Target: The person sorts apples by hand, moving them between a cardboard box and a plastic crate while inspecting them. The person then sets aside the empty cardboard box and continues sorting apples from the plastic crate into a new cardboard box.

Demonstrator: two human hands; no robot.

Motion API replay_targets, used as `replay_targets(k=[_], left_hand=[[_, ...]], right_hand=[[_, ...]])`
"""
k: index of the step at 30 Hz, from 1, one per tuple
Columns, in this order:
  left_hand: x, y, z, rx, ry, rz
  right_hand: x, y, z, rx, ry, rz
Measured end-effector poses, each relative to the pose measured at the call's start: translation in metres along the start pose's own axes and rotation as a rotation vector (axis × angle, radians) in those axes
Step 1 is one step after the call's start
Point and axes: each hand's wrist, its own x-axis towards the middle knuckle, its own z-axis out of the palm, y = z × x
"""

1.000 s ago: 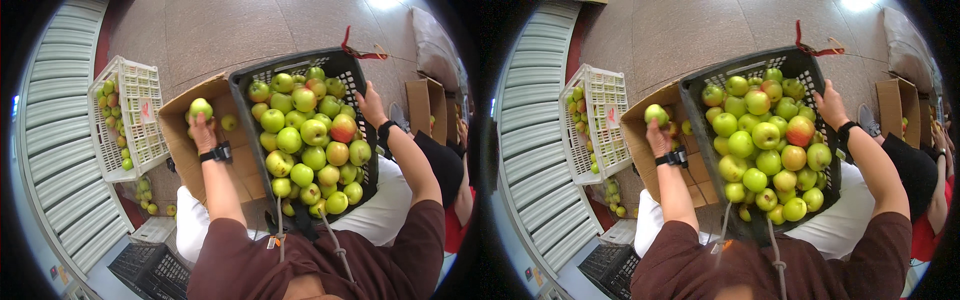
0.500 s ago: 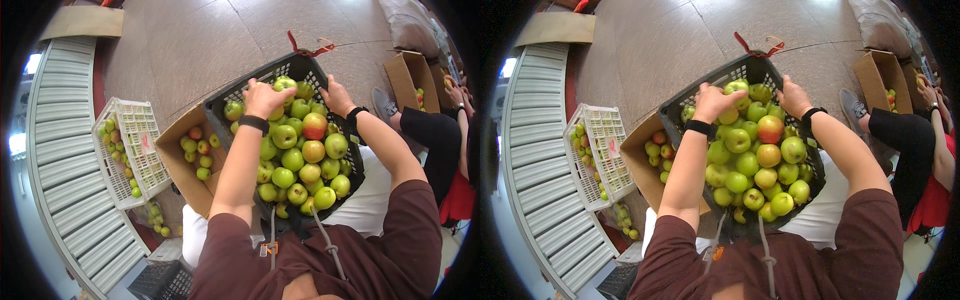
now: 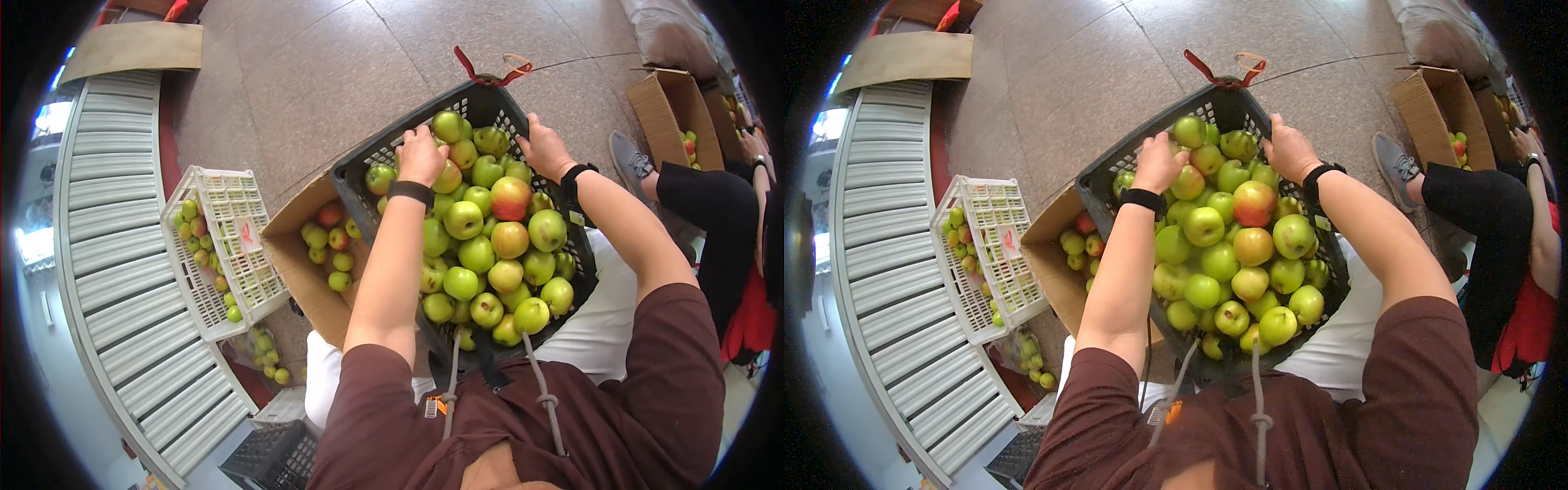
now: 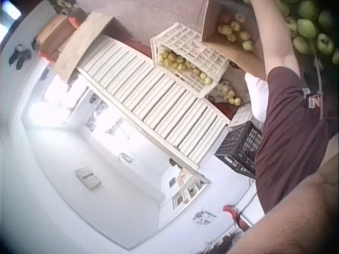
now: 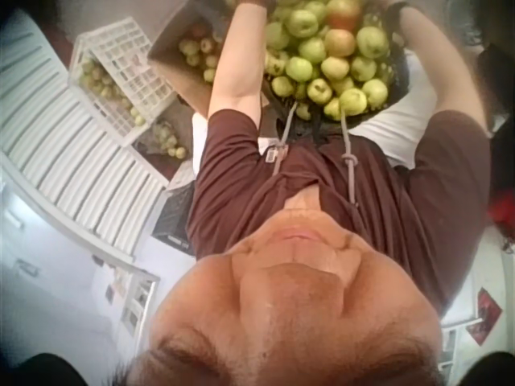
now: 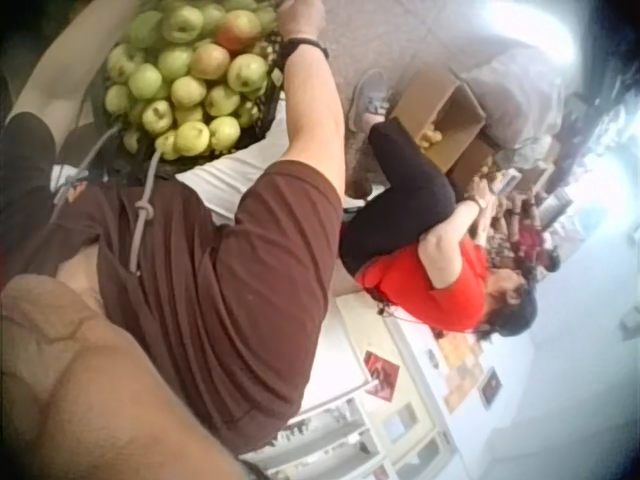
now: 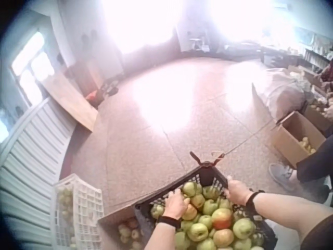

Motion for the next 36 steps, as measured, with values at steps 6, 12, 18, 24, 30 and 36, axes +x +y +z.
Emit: replay_targets(k=[6,12,18,24,30,36], left_hand=[[-0.023,-0.043,-0.017,-0.371,0.378,0.194],[-0.075,-0.127,-0.111,-1.192,0.626,-0.098],[-0.14,-0.282,-0.083,-0.796,0.699,-0.516],[-0.189,-0.365,0.027,-0.452,0.46,-0.749],[-0.201,-0.363,0.082,-0.247,0.146,-0.873],[-0.186,-0.343,0.068,-0.169,0.038,-0.985]], right_hand=[[0.003,0.004,0.009,0.045,0.031,-0.038],[0.001,0.006,0.008,0.01,0.06,-0.061],[0.004,0.011,0.011,0.047,0.081,-0.098],[0.004,0.016,0.011,0.009,0.066,-0.085],[0.002,0.007,0.009,0.037,0.04,-0.099],[0.003,0.006,0.01,-0.042,0.054,-0.087]])
